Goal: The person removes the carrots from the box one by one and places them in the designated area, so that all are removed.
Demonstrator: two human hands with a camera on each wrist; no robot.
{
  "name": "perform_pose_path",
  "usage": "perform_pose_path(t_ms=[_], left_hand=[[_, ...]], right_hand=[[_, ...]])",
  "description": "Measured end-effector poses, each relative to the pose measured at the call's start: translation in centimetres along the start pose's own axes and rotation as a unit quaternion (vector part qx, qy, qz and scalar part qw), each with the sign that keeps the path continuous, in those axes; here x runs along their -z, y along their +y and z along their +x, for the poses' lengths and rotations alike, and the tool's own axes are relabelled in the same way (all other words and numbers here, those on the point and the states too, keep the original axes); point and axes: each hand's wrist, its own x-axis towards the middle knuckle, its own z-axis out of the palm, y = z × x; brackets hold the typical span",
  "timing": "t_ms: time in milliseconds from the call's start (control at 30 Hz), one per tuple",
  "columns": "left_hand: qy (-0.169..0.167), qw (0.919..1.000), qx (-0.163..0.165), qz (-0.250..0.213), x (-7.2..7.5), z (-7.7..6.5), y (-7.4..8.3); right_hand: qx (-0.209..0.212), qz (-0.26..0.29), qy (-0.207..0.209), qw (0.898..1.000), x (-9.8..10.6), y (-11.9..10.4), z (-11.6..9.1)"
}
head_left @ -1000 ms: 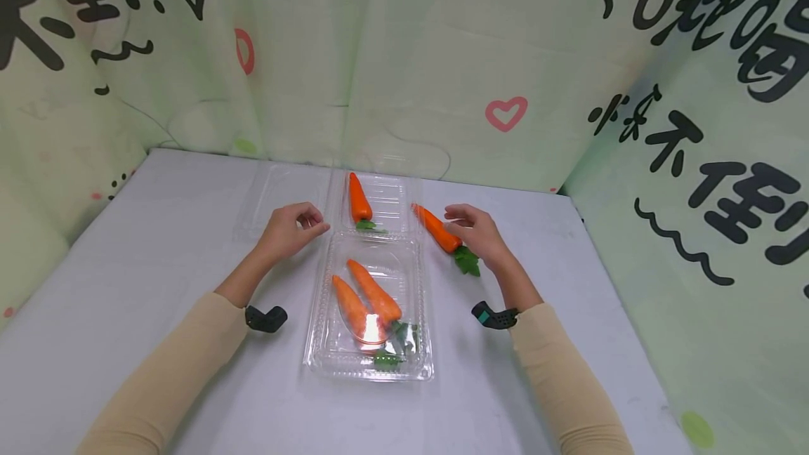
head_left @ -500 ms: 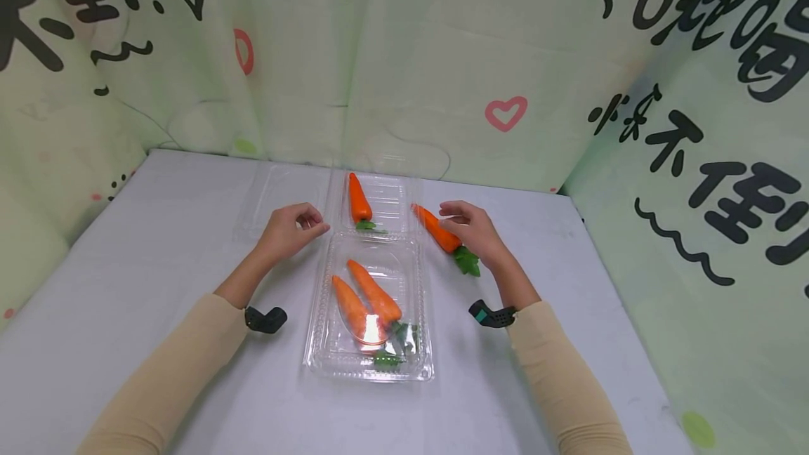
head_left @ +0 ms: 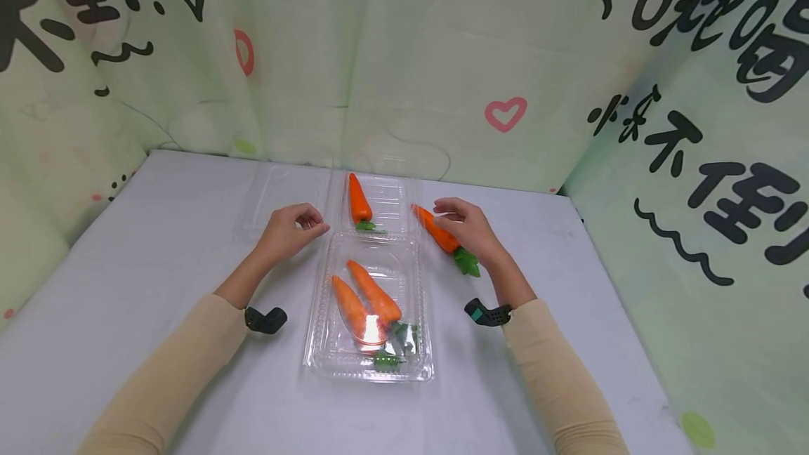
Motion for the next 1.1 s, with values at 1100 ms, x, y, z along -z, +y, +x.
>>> perform_pose_path(t_ms=[1100], left_hand=[[-0.004, 0.9999, -0.013, 0.006, 0.0, 0.2, -0.2]], right_hand=[[0.019, 0.017, -0.017, 1.0, -1.0, -2.1, 0.6]])
